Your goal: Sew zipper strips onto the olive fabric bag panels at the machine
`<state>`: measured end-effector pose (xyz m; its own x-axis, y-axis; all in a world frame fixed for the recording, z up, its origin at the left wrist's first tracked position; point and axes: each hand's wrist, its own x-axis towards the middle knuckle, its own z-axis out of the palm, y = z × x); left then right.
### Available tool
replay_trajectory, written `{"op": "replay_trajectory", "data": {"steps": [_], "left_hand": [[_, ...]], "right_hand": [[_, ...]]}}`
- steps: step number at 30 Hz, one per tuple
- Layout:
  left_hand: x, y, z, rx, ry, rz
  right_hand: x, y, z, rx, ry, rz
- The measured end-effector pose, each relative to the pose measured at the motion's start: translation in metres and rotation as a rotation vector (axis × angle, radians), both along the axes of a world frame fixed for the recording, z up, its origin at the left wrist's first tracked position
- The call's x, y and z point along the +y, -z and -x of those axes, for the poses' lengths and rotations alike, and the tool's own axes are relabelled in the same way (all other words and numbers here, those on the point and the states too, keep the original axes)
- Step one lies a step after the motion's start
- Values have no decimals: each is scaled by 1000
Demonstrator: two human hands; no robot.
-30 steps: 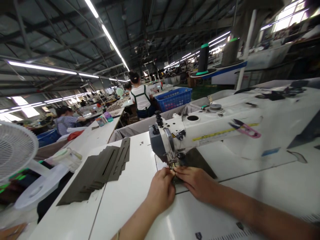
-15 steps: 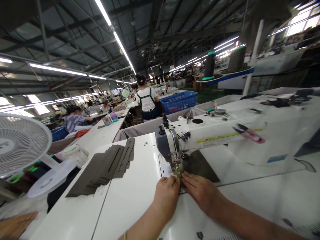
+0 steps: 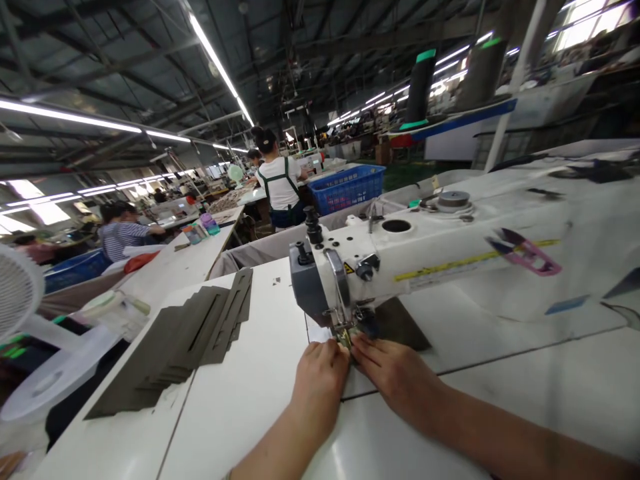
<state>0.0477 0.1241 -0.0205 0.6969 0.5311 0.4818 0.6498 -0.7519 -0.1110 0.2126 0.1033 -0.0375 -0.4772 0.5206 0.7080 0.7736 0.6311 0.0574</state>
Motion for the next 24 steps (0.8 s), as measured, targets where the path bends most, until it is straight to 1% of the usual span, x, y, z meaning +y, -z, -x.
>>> {"op": "replay_trajectory", "data": {"steps": [4, 8, 12, 14, 18, 21, 24], "left_hand": [[6, 2, 0, -37, -12, 52], [-1, 3, 5, -151, -31, 132], [-6, 5, 10, -171, 17, 98], [-3, 5, 10, -173, 46, 111], [5, 5, 9, -175, 90, 152], [10, 4, 9, -171, 103, 164], [15, 4, 9, -175, 104, 164]], "right_hand": [[5, -3, 0, 39, 1, 45], [5, 4, -2, 57, 28, 80], [4, 10, -3, 5, 40, 48], [5, 9, -3, -8, 40, 38], [7, -1, -4, 7, 22, 47], [11, -6, -6, 10, 4, 88], [15, -5, -9, 26, -2, 155]]}}
